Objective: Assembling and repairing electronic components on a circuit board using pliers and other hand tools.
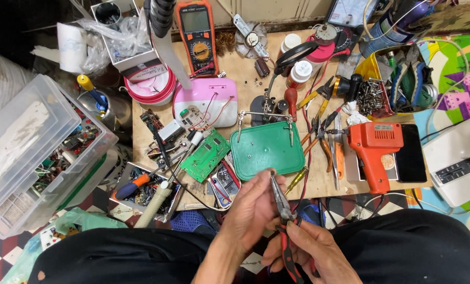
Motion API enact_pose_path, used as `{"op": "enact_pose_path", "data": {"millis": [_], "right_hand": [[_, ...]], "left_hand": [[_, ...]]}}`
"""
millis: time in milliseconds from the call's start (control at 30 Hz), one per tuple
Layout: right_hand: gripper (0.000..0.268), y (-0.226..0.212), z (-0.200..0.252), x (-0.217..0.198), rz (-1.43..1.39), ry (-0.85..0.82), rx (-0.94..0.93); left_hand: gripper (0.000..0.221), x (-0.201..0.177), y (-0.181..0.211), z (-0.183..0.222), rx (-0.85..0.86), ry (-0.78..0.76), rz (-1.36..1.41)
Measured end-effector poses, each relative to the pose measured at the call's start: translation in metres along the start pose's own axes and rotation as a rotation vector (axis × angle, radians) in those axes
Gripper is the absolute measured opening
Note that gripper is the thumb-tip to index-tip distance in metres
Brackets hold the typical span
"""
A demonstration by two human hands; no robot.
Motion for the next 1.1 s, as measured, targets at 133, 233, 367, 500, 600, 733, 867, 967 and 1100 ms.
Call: {"op": "enact_pose_path", "data": {"millis": [133, 233, 367, 500, 600, 733, 867, 967, 1100], "right_hand": [[0.058, 0.004, -0.009, -0.006, 0.006, 0.005, -0.036], [0.055, 0.0, -0.01, -0.012, -0.067, 0.15, -0.082], [0.052, -0.002, -0.005, -0.015, -0.087, 0.222, -0.092], [0.054, -0.004, -0.003, -0.015, -0.1, 0.231, -0.137], [0.053, -0.009, -0.002, -0.015, -0.108, 0.279, -0.145], [0.05, -0.014, 0.001, -0.012, -0.127, 0.306, -0.144], [0.052, -0.017, 0.003, -0.009, -0.098, 0.321, -0.116], [0.051, -0.017, 0.002, -0.01, -0.09, 0.312, -0.115], [0.051, -0.012, 0.001, -0.013, -0.113, 0.175, -0.217]], "left_hand": [[0.027, -0.037, 0.033, -0.017, 0.269, 0.429, -0.744], [0.022, -0.041, 0.058, -0.018, 0.54, 0.674, -1.072], [0.022, -0.022, 0.067, -0.021, 0.677, 0.756, -1.366], [0.035, 0.003, 0.078, -0.035, 0.829, 0.657, -1.655], [0.035, 0.005, 0.086, -0.058, 0.837, 0.626, -1.818], [0.022, -0.005, 0.09, -0.078, 0.751, 0.663, -1.965], [0.01, -0.002, 0.095, -0.071, 0.798, 0.645, -1.88], [0.013, 0.003, 0.094, -0.062, 0.669, 0.569, -1.45], [0.033, 0.038, 0.058, -0.025, 0.158, 0.282, -0.275]]}}
Point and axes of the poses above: each hand's wrist, its own z-axis away from the middle knuckle, its own x-axis out of the palm, y = z × x, the point moved 6 cm from there along -z, towards the middle knuckle, and after that the axes turned 7 degrees about -x, right-handed, at the moved point
